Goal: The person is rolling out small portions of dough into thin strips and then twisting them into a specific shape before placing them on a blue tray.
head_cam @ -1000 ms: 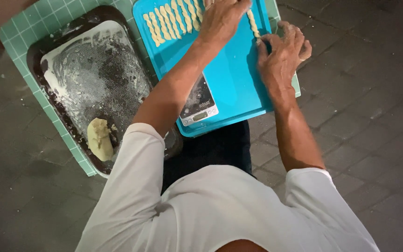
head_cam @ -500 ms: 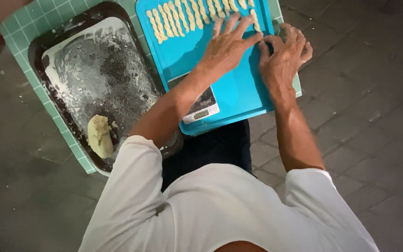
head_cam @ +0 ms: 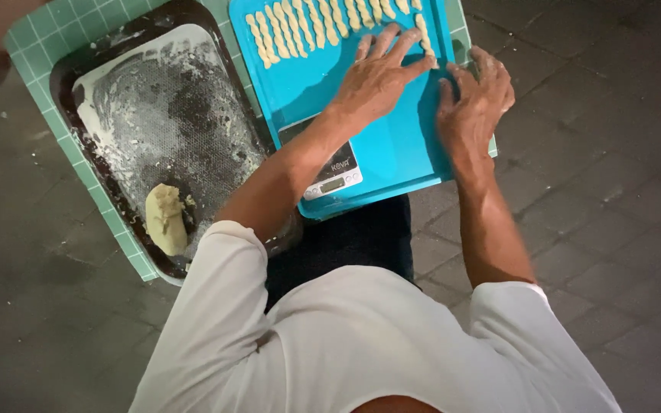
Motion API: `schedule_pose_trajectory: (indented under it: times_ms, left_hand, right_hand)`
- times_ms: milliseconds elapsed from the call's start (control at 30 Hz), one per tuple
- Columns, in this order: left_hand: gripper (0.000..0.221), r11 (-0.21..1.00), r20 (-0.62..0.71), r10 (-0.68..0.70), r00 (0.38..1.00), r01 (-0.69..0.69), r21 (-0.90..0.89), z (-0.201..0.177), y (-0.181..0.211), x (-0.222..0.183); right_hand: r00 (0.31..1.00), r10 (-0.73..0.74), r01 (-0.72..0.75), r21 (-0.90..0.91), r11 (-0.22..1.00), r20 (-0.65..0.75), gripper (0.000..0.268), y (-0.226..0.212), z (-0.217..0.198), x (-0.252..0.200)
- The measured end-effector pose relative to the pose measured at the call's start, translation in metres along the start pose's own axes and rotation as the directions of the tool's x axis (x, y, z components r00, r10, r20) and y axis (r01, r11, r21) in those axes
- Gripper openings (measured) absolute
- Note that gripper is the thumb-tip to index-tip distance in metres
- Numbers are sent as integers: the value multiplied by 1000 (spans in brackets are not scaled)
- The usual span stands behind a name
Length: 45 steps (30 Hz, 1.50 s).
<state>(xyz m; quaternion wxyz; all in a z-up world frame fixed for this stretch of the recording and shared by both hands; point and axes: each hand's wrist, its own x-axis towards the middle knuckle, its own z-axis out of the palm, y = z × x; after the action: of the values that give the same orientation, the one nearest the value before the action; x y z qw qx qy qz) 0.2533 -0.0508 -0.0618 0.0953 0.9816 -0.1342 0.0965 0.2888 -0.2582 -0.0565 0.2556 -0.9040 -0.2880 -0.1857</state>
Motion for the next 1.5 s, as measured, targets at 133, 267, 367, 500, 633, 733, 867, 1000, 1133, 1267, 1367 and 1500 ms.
schedule_pose_trajectory:
  times_ms: [133,267,367,500,633,733,867,1000,1133,1267,1367,1500]
  left_hand:
    - [46,1000,-57,1,998,-2,-10,-1,-2,0]
    - [43,1000,-97,7,995,-7,-2,-5,0,-8]
    - [37,998,-42,-34,999,31,-61,-11,5,-17]
    - [49,990,-71,-74,995,65,-123,-27,1,-33]
    - [54,954,-40,-200,979,185,-235,-54,-7,-57]
    - [50,918,-226,-275,935,185,-350,-65,-19,-90]
    - [53,921,-399,-327,857,194,-339,-66,-31,-143]
    - [34,830,-363,-289,886,43,-556,-95,10,-175]
    - [34,571,-398,-100,912,-274,-774,-124,103,-162]
    - [73,761,-137,213,967,-253,-597,-134,136,-178]
    - [74,885,-96,159,983,-185,-427,-150,105,-195]
    - [78,878,-124,-69,990,2,-478,-170,65,-248]
  right_hand:
    - [998,-37,34,-65,997,-42,13,5,7,-3]
    - [999,-11,11,-21,1000,-33,7,4,15,1]
    - [997,-54,49,-85,995,-61,8,-5,8,6]
    - [1000,0,-1,-62,998,-9,12,-6,4,5]
    - [999,-8,7,-26,1000,-38,8,-6,4,7]
    - [1000,24,-24,-18,1000,-8,6,-12,4,10]
    - [997,-19,17,-33,999,-74,9,-20,-3,12]
    - [980,-147,142,-47,989,-133,6,-63,-35,10]
    - [943,-304,309,13,951,-133,9,-86,19,-8]
    - [941,-334,337,55,940,-56,12,-168,31,-12]
    - [927,-276,246,145,958,255,24,-195,35,-26]
    - [923,-327,281,229,932,201,21,-216,19,-65]
